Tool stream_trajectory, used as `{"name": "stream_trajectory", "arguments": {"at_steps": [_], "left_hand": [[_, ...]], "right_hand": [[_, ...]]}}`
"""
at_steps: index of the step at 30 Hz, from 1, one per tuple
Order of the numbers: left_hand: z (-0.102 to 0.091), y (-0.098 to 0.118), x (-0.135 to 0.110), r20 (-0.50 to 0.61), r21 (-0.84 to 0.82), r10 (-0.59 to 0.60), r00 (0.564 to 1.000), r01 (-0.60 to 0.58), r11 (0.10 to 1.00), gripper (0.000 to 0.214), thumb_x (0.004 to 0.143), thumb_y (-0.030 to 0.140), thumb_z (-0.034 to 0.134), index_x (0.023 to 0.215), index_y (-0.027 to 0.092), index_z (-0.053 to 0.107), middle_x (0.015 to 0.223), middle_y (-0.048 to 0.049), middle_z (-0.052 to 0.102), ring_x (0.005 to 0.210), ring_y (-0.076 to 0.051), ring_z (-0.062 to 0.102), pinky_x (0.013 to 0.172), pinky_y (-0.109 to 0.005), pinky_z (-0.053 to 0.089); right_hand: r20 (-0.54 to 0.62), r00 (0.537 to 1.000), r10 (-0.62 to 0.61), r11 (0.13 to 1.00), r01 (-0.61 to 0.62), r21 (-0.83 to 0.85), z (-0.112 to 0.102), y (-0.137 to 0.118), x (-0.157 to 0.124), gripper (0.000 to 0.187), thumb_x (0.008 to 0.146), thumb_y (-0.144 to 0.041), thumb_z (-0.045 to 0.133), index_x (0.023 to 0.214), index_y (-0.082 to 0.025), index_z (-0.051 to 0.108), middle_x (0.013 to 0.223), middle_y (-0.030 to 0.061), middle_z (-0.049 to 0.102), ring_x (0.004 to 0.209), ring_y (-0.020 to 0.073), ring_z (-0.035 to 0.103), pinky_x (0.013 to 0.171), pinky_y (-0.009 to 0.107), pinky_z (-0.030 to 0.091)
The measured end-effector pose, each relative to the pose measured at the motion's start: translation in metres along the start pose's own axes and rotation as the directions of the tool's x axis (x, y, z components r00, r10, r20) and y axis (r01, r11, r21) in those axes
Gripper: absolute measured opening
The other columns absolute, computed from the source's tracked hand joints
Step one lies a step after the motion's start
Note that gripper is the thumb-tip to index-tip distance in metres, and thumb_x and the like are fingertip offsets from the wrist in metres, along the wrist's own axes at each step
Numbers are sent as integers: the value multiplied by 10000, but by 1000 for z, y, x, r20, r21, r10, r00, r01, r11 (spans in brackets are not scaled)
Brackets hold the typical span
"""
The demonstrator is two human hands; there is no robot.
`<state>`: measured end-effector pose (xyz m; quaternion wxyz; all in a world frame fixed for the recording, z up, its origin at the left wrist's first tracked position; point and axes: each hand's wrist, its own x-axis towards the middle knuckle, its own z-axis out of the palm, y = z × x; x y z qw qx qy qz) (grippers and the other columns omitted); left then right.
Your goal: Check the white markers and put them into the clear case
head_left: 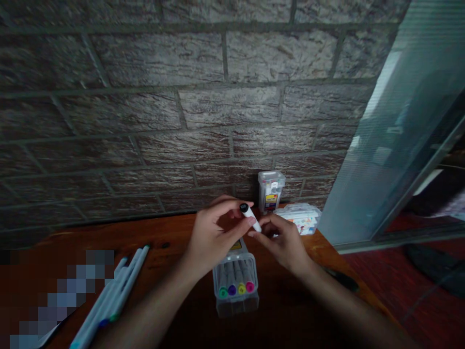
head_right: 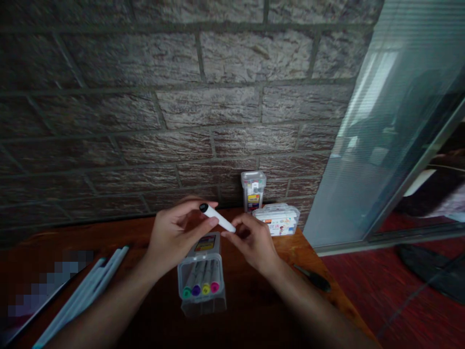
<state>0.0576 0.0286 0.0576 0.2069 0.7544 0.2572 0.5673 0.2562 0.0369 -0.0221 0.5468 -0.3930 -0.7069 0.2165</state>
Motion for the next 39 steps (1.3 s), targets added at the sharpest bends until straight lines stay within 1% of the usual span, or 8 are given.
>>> {"name": "stream_trajectory", "arguments": {"at_steps": [2, 4, 8, 13, 19, 25, 30, 39], "left_hand": [[5, 3, 0, 4, 23, 51, 999, -51, 998, 233, 842, 155, 817, 1069, 200, 789, 927, -21, 746, 804, -123, 670, 735, -231, 537], [7, 5, -2, 22, 36, 96, 995, -97, 995, 258, 836, 124, 813, 1081, 196, 779, 934, -16, 747, 816, -116, 679, 745, -218, 545], [5, 5, -9, 91, 4, 149, 985, -150, 989, 316, 843, 95, 792, 1145, 183, 753, 987, -29, 750, 863, -122, 703, 783, -222, 567], [1, 6, -11, 110, 6, 222, 969, -224, 975, 251, 846, 107, 785, 1093, 144, 759, 1027, -76, 764, 953, -165, 720, 854, -269, 581], [-3, 4, -10, 145, 14, 237, 961, -242, 970, 200, 834, 94, 782, 1028, 140, 765, 973, -79, 776, 917, -178, 727, 827, -288, 585], [-4, 1, -14, 172, 15, 220, 960, -226, 974, 230, 806, 65, 798, 1010, 161, 750, 958, -56, 762, 876, -160, 720, 791, -269, 578], [-4, 0, -15, 185, 20, 209, 960, -216, 976, 239, 807, 65, 797, 1009, 180, 741, 970, -53, 757, 877, -166, 721, 782, -275, 580], [-5, 3, -14, 179, 18, 204, 963, -210, 977, 208, 812, 68, 795, 989, 166, 746, 952, -56, 763, 875, -168, 726, 789, -274, 580]], "right_hand": [[-15, 1000, -9, 999, 10, 37, 1, 0, 1, 185, 872, -354, 806, 886, -203, 699, 707, -6, 670, 593, 144, 610, 541, 251, 466], [-11, 999, -37, 997, 38, 73, 0, -1, 2, 152, 882, -339, 797, 913, -209, 725, 774, 15, 709, 662, 162, 662, 599, 263, 522], [55, 991, -123, 990, 119, 72, -1, -7, 2, 85, 932, -235, 738, 1013, -220, 762, 935, 56, 756, 829, 187, 726, 745, 294, 579], [56, 971, -232, 971, 234, -48, -4, -12, -2, 127, 945, -178, 704, 1057, -222, 743, 919, 49, 737, 817, 190, 706, 709, 287, 558], [74, 944, -322, 935, 329, -134, -9, -21, -3, 125, 946, -184, 710, 1062, -226, 698, 924, 59, 728, 832, 212, 694, 693, 311, 538], [104, 945, -309, 932, 323, -166, -10, -27, -1, 133, 947, -156, 676, 1061, -225, 685, 908, 61, 697, 805, 208, 681, 682, 319, 539], [105, 946, -307, 934, 320, -159, -10, -25, -2, 143, 944, -182, 678, 1084, -216, 680, 899, 57, 682, 761, 196, 659, 654, 314, 521], [105, 953, -285, 943, 298, -151, -9, -22, -3, 176, 947, -221, 682, 1122, -224, 703, 906, 61, 689, 765, 201, 660, 637, 329, 512]]}}
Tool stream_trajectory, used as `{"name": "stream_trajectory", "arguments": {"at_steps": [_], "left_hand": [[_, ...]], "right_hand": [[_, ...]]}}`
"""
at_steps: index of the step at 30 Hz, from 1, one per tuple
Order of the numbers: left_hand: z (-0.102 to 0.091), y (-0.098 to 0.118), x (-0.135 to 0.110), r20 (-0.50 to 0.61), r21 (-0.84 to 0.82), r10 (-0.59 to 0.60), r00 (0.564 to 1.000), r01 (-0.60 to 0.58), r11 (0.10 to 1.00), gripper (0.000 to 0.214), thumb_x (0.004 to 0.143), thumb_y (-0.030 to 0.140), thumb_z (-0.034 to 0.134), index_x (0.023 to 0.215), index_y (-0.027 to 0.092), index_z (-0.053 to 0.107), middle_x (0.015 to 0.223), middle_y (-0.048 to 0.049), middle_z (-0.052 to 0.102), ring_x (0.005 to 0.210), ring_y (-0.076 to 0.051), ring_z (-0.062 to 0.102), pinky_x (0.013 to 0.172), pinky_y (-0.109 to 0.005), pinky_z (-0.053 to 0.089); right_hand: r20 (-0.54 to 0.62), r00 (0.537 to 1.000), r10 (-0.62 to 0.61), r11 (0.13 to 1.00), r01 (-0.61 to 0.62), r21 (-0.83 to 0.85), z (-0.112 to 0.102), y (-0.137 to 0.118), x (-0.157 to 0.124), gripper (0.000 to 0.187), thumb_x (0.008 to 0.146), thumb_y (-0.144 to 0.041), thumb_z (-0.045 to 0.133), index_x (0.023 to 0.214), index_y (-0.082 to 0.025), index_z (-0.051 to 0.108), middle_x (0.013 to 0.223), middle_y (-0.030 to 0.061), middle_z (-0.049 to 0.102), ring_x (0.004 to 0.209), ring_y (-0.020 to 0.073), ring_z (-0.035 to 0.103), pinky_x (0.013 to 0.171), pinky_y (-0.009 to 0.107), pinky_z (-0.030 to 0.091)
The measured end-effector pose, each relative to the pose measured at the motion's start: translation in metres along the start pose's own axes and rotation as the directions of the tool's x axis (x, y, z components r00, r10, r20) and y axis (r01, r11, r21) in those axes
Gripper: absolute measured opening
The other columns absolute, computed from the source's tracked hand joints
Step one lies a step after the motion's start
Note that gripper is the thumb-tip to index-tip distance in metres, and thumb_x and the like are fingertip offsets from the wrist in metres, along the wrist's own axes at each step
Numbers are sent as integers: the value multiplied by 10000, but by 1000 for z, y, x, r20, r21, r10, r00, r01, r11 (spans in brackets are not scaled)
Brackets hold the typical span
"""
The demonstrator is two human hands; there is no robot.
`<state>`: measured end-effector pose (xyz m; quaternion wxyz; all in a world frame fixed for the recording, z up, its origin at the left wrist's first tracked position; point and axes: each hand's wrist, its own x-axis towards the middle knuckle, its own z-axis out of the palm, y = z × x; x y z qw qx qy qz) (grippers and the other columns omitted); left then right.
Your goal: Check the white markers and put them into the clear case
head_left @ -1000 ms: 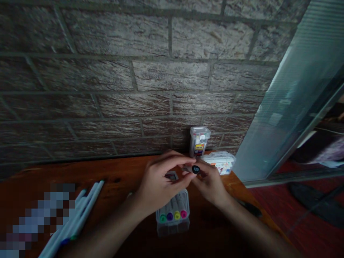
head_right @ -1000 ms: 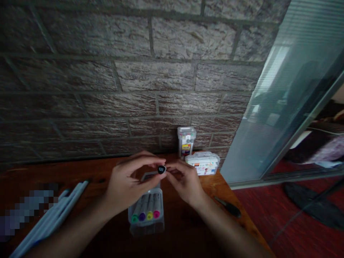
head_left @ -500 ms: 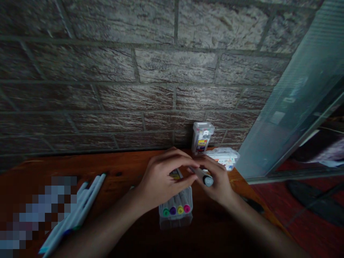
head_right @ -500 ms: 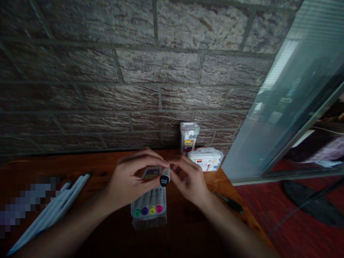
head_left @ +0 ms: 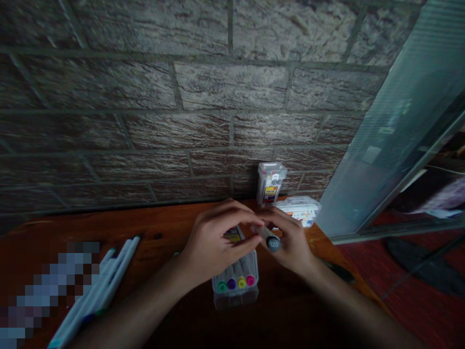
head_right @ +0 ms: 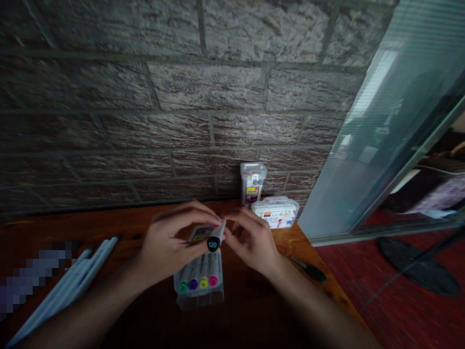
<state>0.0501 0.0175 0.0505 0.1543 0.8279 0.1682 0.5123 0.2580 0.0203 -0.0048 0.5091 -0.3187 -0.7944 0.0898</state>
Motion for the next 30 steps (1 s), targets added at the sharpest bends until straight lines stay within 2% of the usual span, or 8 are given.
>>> {"name": "stream_trajectory", "arguments": {"at_steps": [19, 30], "left_hand": [[0, 2, 1, -5, 9, -2, 1000, 2, 1000, 244, 793, 50, 791, 993, 184, 750, 944, -58, 765, 866, -181, 732, 786, -291, 592], [-1, 1, -1, -15, 13, -13, 1000, 13, 1000, 244, 790, 43, 777, 979, 194, 746, 935, -51, 768, 860, -183, 732, 786, -302, 594]], "right_hand": [[-3, 1000, 23, 1000, -23, -8, 0, 3, -2, 190, 944, -238, 697, 1134, -237, 693, 908, 61, 702, 779, 209, 675, 647, 342, 540], [-15, 1000, -7, 1000, 7, -3, 3, 3, 0, 165, 944, -230, 689, 1109, -235, 695, 846, 31, 669, 655, 163, 608, 564, 286, 501]]}}
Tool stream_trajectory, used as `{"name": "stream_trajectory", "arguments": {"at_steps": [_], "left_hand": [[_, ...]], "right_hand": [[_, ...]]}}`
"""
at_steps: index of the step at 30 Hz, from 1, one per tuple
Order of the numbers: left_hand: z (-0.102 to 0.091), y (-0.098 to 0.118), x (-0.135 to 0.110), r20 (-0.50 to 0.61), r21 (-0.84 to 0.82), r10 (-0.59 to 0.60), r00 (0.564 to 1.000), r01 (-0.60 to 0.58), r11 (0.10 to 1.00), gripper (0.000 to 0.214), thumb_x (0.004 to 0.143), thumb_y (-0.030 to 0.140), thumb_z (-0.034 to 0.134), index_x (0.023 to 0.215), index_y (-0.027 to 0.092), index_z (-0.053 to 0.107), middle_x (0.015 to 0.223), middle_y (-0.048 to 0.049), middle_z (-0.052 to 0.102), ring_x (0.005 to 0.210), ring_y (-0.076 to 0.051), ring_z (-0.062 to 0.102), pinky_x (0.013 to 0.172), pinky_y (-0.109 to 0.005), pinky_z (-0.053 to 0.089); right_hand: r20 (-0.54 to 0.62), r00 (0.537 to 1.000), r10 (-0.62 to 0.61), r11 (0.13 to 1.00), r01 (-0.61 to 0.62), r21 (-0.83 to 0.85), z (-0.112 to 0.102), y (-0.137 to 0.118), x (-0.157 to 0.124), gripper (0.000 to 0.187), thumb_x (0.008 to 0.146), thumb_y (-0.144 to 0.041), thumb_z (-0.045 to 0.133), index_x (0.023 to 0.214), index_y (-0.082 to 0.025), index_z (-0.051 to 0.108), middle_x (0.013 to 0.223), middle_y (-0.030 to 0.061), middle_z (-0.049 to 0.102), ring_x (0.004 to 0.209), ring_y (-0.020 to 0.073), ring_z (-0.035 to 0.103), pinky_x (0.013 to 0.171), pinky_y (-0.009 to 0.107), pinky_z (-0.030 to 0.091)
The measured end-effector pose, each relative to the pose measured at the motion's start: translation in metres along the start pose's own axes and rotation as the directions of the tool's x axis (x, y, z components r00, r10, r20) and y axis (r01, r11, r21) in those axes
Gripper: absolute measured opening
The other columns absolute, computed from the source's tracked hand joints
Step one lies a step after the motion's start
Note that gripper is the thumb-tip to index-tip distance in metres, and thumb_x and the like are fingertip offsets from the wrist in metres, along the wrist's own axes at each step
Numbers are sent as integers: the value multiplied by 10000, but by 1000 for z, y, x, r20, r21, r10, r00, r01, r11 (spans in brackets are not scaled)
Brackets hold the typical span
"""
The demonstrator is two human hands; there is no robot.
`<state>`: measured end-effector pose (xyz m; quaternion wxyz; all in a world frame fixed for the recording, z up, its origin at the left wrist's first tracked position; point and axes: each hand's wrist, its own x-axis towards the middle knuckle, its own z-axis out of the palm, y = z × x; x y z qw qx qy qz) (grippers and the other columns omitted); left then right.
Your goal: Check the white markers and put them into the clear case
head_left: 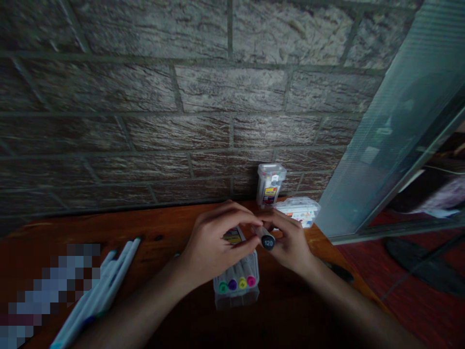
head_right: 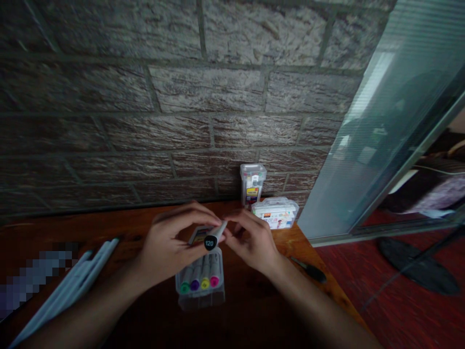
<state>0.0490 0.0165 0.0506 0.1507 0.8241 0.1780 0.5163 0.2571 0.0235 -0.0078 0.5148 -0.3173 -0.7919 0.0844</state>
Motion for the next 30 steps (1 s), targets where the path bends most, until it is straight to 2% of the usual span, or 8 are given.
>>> {"name": "stream_trajectory", "arguments": {"at_steps": [4, 10, 13, 16, 20, 23, 26, 30], "left_hand": [[-1, -1, -1, 0, -3, -13, 1000, 13, 1000, 246, 785, 54, 792, 986, 189, 745, 946, -53, 767, 870, -183, 732, 784, -298, 589], [-10, 9, 4, -23, 20, -13, 1000, 14, 1000, 233, 797, 66, 788, 992, 185, 744, 946, -39, 768, 873, -167, 722, 789, -264, 573], [-24, 10, 9, -66, 71, -79, 995, 84, 994, 185, 819, 135, 797, 988, 197, 752, 917, -28, 778, 818, -162, 724, 736, -248, 563], [-43, 0, 14, -104, 70, -188, 977, 196, 978, 238, 822, 201, 820, 1051, 212, 752, 974, -38, 798, 883, -196, 747, 800, -280, 571], [-62, -19, 18, 26, 43, -262, 965, 261, 964, 283, 808, 257, 851, 1071, 207, 759, 954, -41, 805, 868, -202, 754, 834, -298, 569], [-62, -29, 16, 176, 80, -299, 938, 289, 954, 282, 839, 218, 814, 1115, 232, 760, 917, -7, 802, 828, -177, 742, 769, -265, 562], [-54, -33, 12, 258, 122, -275, 926, 251, 960, 214, 869, 203, 775, 1082, 227, 773, 972, -13, 804, 859, -178, 736, 762, -259, 547], [-49, -34, 11, 195, 204, -216, 957, 176, 963, 88, 858, 155, 770, 932, 203, 772, 906, 2, 790, 808, -166, 714, 741, -249, 507]], "right_hand": [[-5, 1000, 1, 1000, -1, -2, 0, -1, 0, 124, 941, -213, 690, 1064, -228, 687, 809, 21, 656, 636, 154, 599, 557, 271, 490], [-1, 1000, -2, 1000, 1, -30, -3, -7, 1, 182, 912, -190, 718, 1089, -222, 690, 804, 22, 669, 648, 160, 623, 570, 276, 503], [34, 999, 34, 999, -33, -17, -11, -11, 7, 164, 910, -185, 714, 1071, -218, 719, 821, 32, 685, 657, 164, 630, 589, 291, 517], [1, 997, 82, 996, -82, -14, -25, -16, 15, 125, 900, -206, 733, 1022, -222, 758, 832, 47, 710, 675, 175, 634, 602, 304, 520], [-39, 980, 193, 978, -189, 90, -42, -23, 27, 115, 867, -263, 791, 970, -213, 779, 830, 64, 752, 700, 199, 677, 618, 313, 534], [-9, 973, 229, 958, -224, 177, -45, -34, 42, 135, 856, -285, 805, 958, -202, 773, 794, 59, 762, 656, 188, 671, 573, 290, 522], [58, 986, 158, 974, -165, 155, -40, -52, 64, 125, 852, -284, 808, 904, -180, 760, 727, 35, 719, 592, 150, 616, 525, 257, 482], [137, 990, -38, 994, 23, 106, -28, -76, 91, 64, 875, -224, 781, 886, -170, 748, 743, 11, 659, 623, 118, 576, 533, 223, 443]]}}
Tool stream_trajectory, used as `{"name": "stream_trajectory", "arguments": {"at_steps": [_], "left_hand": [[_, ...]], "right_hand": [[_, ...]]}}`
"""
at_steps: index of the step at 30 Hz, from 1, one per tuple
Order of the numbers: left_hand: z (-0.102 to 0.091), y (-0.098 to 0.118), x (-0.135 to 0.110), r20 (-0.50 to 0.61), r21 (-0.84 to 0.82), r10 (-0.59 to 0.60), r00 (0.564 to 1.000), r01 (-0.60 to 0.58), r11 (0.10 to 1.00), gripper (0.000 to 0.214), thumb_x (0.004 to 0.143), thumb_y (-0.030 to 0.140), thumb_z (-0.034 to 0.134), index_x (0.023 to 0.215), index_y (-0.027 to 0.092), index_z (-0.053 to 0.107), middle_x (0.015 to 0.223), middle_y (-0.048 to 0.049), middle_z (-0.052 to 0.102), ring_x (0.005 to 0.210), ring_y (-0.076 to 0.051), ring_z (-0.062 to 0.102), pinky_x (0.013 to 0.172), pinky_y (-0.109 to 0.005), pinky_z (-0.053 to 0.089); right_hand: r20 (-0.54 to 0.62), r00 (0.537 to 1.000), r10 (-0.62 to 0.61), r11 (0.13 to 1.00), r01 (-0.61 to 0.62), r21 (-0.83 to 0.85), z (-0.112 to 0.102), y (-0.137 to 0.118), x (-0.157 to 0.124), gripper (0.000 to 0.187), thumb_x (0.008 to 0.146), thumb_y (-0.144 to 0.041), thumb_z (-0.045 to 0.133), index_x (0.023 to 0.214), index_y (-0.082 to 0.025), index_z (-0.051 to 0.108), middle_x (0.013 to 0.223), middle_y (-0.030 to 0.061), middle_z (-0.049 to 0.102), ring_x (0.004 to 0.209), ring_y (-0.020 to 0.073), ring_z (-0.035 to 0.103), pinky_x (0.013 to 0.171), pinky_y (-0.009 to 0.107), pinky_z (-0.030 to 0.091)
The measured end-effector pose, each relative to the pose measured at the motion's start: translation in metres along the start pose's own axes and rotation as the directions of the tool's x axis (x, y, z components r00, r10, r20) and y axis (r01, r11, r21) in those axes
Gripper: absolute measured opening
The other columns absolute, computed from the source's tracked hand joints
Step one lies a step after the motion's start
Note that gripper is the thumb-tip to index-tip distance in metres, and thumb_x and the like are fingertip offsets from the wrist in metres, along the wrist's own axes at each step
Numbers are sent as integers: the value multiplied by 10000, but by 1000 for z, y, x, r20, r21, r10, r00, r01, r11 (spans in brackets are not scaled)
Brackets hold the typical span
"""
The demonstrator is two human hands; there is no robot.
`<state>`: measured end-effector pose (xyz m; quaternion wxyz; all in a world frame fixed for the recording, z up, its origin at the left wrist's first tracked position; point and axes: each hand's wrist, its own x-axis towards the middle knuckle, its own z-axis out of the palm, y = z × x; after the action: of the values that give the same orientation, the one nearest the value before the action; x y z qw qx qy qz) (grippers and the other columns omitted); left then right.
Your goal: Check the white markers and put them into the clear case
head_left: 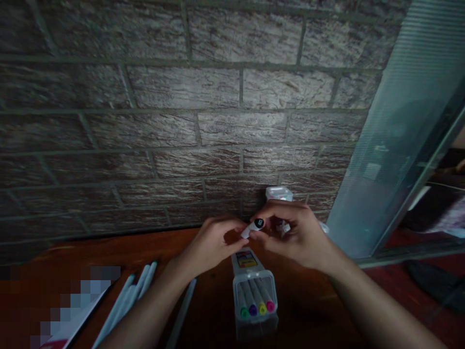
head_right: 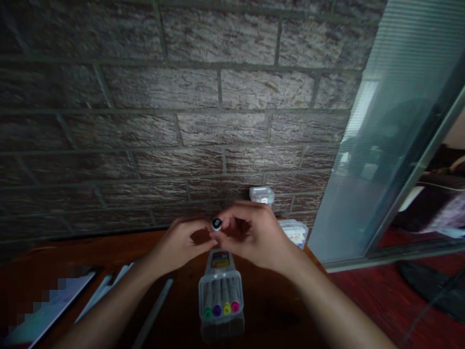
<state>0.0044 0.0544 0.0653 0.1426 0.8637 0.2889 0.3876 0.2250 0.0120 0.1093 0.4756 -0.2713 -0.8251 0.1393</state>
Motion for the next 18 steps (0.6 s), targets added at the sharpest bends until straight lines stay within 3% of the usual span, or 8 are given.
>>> {"name": "stream_trajectory", "arguments": {"at_steps": [6, 11, 18], "left_hand": [[-4, -2, 2, -137, 6, 64, 989, -63, 998, 96, 858, 94, 736, 858, 188, 714, 893, -3, 769, 828, -162, 707, 740, -237, 486], [4, -2, 1, -123, 59, 108, 986, -102, 993, 99, 876, 99, 708, 827, 180, 681, 840, -14, 738, 788, -167, 699, 704, -243, 485], [16, 2, -4, -253, 151, 170, 952, -134, 979, 192, 889, 175, 652, 703, 165, 606, 702, -47, 685, 612, -174, 651, 569, -265, 465]], "right_hand": [[66, 978, -200, 979, 202, -19, 11, -8, 11, 149, 882, -126, 765, 1028, -147, 742, 900, 40, 671, 783, 129, 631, 654, 226, 481], [100, 972, -212, 977, 209, 33, 10, -2, 9, 133, 889, -113, 765, 1019, -126, 743, 936, 56, 691, 829, 130, 658, 703, 217, 506], [123, 954, -273, 959, 261, 108, 13, -2, 13, 219, 849, -25, 761, 1055, -98, 760, 956, 65, 725, 874, 139, 669, 745, 219, 516]]}}
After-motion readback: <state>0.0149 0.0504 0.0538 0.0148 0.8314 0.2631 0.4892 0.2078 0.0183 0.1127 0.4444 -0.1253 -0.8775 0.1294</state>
